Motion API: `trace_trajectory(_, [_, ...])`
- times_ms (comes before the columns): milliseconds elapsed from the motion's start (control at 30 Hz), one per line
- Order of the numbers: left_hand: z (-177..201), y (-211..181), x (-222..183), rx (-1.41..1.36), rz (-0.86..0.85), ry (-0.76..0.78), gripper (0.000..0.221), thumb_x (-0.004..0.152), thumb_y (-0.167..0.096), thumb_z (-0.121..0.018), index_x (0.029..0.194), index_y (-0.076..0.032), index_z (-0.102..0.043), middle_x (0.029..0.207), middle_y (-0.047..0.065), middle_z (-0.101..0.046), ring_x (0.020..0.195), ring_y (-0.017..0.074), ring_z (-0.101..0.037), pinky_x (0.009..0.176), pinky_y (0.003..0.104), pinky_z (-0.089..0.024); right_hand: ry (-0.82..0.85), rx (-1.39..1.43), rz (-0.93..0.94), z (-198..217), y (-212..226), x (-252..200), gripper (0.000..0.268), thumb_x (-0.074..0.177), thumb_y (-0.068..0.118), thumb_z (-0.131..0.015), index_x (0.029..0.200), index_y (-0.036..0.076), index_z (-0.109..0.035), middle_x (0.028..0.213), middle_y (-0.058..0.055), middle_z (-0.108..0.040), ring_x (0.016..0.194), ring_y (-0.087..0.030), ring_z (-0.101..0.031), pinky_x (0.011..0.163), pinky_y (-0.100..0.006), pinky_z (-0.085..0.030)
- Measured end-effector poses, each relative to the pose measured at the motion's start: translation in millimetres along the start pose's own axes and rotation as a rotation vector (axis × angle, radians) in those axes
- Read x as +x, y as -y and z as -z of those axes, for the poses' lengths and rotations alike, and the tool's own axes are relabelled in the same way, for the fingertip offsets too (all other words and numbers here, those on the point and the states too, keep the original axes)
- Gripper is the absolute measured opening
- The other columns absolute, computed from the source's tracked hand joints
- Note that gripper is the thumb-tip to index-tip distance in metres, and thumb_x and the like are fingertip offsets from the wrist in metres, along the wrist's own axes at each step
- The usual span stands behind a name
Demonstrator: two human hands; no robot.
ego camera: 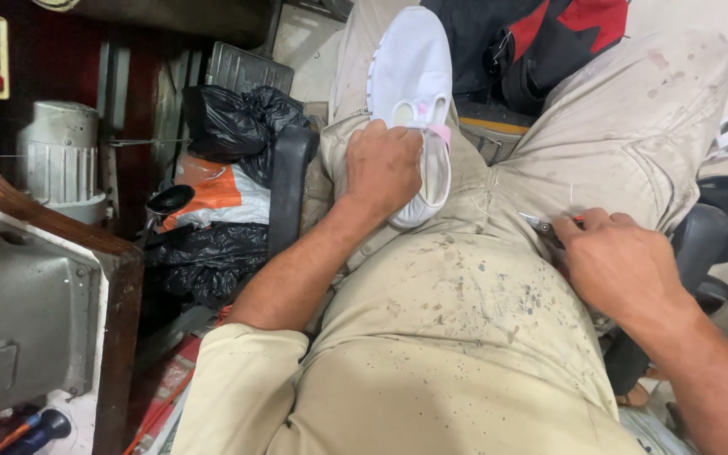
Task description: Trimming excess material from shoe soles and uppers using scissors in a repair shop
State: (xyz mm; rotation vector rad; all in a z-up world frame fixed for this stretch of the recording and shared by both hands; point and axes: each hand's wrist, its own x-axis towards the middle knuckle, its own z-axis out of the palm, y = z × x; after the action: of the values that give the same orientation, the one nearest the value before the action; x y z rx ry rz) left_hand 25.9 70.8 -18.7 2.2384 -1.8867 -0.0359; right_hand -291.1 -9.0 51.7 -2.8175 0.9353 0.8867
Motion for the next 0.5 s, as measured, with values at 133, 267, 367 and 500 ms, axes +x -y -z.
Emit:
trace_trajectory(133, [52, -4, 15, -0.137, 0.107, 0.362, 0.019, 0.095, -0.022, -0.059, 0.081, -0.012, -0.065, 0.079, 0.011, -0.07, 0.082, 0.0377, -0.06, 0.072, 0.053, -0.047, 0.064, -0.003, -0.01, 30, -1, 3, 0.051, 0.081, 0.054, -0.066, 0.128, 0.036, -0.057, 0.103, 0.001, -0.066, 0.1, -0.024, -0.072, 0.062, -0.04, -0.065])
trace_trajectory(267, [68, 20, 7, -0.866, 0.323, 0.506, 0.021, 0.102, -0.015, -0.04, 0.082, -0.019, -0.045, 0.088, 0.002, -0.054, 0.085, 0.0175, -0.05, 0.08, 0.035, -0.048, -0.139, 0.165, 0.074, 50, 2, 12, 0.039, 0.09, 0.049, -0.06, 0.126, 0.036, -0.06, 0.096, 0.006, -0.067, 0.092, -0.023, -0.072, 0.059, -0.043, -0.06])
trace_trajectory(367, [47, 42, -8, -1.41, 0.427, 0.326, 0.016, 0.097, -0.013, -0.041, 0.083, -0.015, -0.048, 0.085, 0.003, -0.054, 0.079, 0.0173, -0.051, 0.078, 0.033, -0.045, -0.1, 0.515, 0.231, 65, 20, 28, 0.048, 0.095, 0.043, -0.057, 0.142, 0.029, -0.056, 0.111, 0.001, -0.069, 0.101, -0.028, -0.069, 0.073, -0.049, -0.059])
trace_trajectory(500, [-2, 58, -20, -1.91, 0.443, 0.036, 0.007, 0.091, -0.015, -0.044, 0.087, -0.01, -0.045, 0.071, 0.009, -0.044, 0.076, 0.0236, -0.048, 0.079, 0.035, -0.042, -0.024, 0.82, 0.35, 89, 57, 62, 0.074, 0.093, 0.064, -0.057, 0.148, 0.014, -0.054, 0.11, -0.019, -0.07, 0.102, -0.042, -0.07, 0.089, -0.059, -0.056])
